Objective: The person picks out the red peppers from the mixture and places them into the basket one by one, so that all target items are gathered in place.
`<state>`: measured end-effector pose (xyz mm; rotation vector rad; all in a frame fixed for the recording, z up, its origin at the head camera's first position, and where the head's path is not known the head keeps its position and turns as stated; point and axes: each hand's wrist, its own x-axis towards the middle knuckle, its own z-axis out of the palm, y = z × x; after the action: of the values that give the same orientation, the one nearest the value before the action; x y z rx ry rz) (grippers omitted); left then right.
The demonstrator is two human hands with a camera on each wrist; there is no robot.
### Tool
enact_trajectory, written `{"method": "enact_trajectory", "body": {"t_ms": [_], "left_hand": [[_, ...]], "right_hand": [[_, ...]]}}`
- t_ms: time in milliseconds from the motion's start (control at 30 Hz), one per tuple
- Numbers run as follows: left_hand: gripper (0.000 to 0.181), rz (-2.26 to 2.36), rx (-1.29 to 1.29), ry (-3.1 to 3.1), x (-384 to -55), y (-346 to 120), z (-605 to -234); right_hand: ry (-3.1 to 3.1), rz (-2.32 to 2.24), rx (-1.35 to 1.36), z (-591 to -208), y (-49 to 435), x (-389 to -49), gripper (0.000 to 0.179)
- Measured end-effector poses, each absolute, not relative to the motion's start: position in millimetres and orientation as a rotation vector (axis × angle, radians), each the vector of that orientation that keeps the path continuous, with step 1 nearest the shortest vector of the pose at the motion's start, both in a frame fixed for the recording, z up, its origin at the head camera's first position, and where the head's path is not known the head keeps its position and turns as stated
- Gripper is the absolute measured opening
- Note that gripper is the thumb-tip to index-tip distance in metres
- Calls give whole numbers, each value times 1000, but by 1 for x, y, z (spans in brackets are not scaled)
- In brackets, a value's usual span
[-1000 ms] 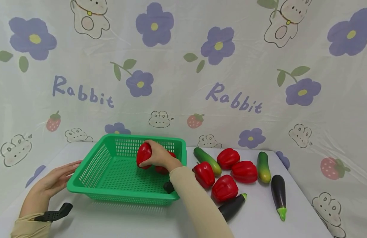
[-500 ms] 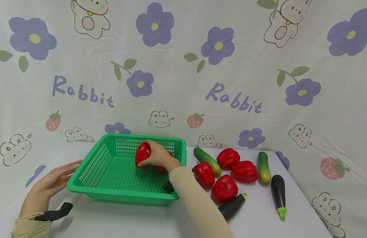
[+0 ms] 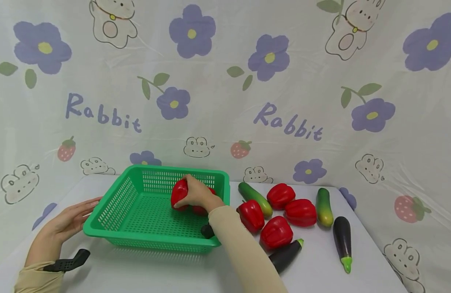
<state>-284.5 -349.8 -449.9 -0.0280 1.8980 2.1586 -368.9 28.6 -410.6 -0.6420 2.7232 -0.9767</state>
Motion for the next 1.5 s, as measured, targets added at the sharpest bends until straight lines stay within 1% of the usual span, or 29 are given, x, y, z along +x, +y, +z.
{"method": "enact_trajectory", "body": {"t_ms": [400, 733, 967, 1267, 1500], "left_hand": [[22, 2145, -18, 1928, -286, -351, -452], [24, 2142, -6, 1929, -285, -351, -452], [23, 2133, -24, 1939, -285, -350, -452], [26, 2148, -8, 1910, -286, -350, -452], [24, 2150, -37, 1921, -286, -351, -451]], "right_hand": [[2711, -953, -643, -411, 32, -371, 83], [2727, -863, -650, -408, 34, -364, 82], [2709, -887, -626, -412, 34, -366, 85], [2696, -930, -633, -412, 34, -370, 85], [2694, -974, -648, -412, 33, -373, 85]]}}
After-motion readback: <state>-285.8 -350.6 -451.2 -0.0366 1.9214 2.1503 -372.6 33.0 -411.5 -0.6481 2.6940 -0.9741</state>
